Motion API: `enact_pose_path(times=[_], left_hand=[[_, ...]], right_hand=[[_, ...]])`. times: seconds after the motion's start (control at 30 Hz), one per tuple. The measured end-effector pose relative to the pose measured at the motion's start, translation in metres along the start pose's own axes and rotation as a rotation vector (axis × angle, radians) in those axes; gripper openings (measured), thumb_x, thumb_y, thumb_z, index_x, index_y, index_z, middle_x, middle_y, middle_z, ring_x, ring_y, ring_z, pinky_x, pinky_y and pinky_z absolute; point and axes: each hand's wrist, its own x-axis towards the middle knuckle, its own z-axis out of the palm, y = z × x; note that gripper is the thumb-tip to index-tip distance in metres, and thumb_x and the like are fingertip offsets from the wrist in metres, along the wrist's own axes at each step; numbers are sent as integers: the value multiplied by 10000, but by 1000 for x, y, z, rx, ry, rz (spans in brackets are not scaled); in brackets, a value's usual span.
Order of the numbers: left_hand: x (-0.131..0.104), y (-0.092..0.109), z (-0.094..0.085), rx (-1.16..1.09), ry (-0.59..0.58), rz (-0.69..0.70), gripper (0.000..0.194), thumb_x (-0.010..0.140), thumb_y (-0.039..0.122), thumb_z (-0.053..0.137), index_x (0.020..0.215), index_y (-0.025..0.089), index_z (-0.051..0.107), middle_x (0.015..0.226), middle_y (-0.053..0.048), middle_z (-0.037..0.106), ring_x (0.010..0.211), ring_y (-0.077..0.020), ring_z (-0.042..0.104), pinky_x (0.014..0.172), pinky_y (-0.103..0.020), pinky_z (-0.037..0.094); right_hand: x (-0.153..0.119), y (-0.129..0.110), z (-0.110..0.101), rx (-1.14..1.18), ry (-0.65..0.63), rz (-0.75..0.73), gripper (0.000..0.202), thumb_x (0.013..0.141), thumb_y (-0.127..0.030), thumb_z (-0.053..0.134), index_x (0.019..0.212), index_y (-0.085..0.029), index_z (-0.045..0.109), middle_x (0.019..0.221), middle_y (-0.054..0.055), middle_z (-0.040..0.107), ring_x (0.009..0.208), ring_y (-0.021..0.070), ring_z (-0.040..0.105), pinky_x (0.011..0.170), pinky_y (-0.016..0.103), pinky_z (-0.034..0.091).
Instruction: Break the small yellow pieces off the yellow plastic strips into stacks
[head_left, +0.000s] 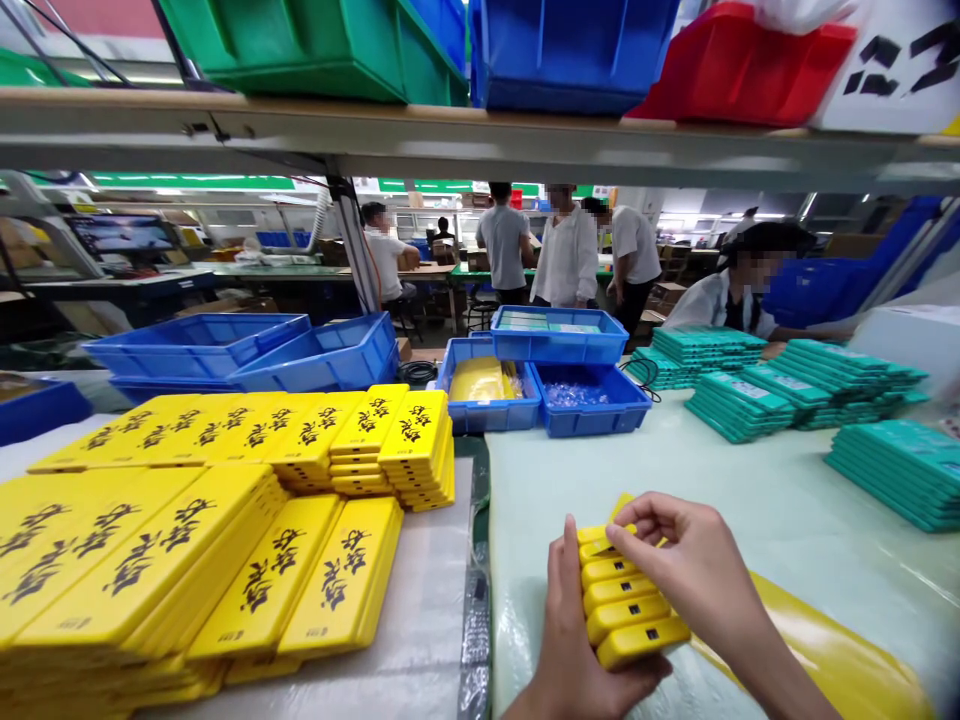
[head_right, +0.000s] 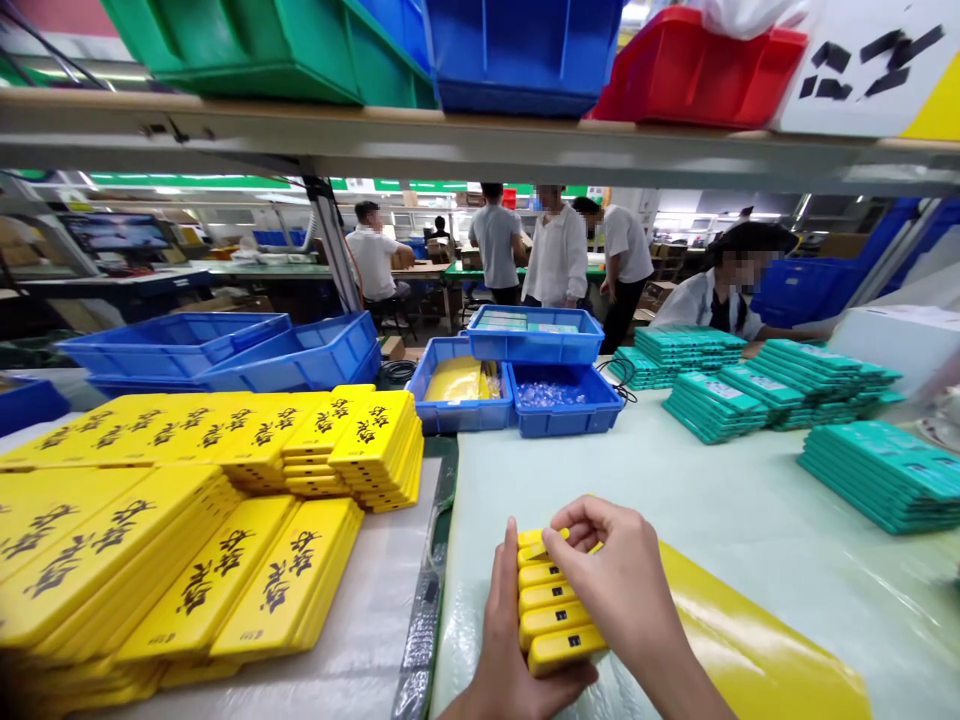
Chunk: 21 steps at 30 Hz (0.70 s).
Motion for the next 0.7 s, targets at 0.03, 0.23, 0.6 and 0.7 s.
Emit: enact_pose_path(times=[0.03, 0.23, 0.6, 0.7], left_hand=[[1, 0, 0, -13, -2, -3, 1517, 531, 316, 931, 1685, 212, -50, 1532, -175, 468, 1416, -439, 493, 1218, -638, 411], [0, -4, -1, 107, -16, -11, 1592, 501, 331, 959, 1687, 185, -93, 1591, -199, 444, 1472, -478, 428, 1255, -652, 361], [1, 2, -3, 36, 16, 44, 1454, 538, 339, 944, 1682, 251, 50, 1575, -166, 402, 1434, -443, 462, 1221, -634, 416], [6, 7, -3, -41, 20, 53, 1397, 542, 336, 932, 1668, 260, 108, 1509, -141, 443, 1368, -403, 521, 1207, -597, 442]], right_hand=[[-1, 0, 0, -4, 2, -7, 252, 672, -447, 694, 686, -200, 747, 686, 54, 723, 666, 221, 668, 641, 316, 534], [-2, 5, 2, -36, 10, 3, 259, 676, -453, 673, 684, -204, 744, 678, 49, 716, 657, 224, 669, 646, 328, 525], [25, 19, -11, -217, -109, -59, 433, 677, -400, 724, 1055, -191, 760, 595, -23, 564, 615, 193, 548, 594, 309, 409], [37, 24, -21, -49, -319, -28, 543, 765, -549, 708, 1139, -162, 782, 716, 26, 639, 692, 204, 581, 620, 308, 447]])
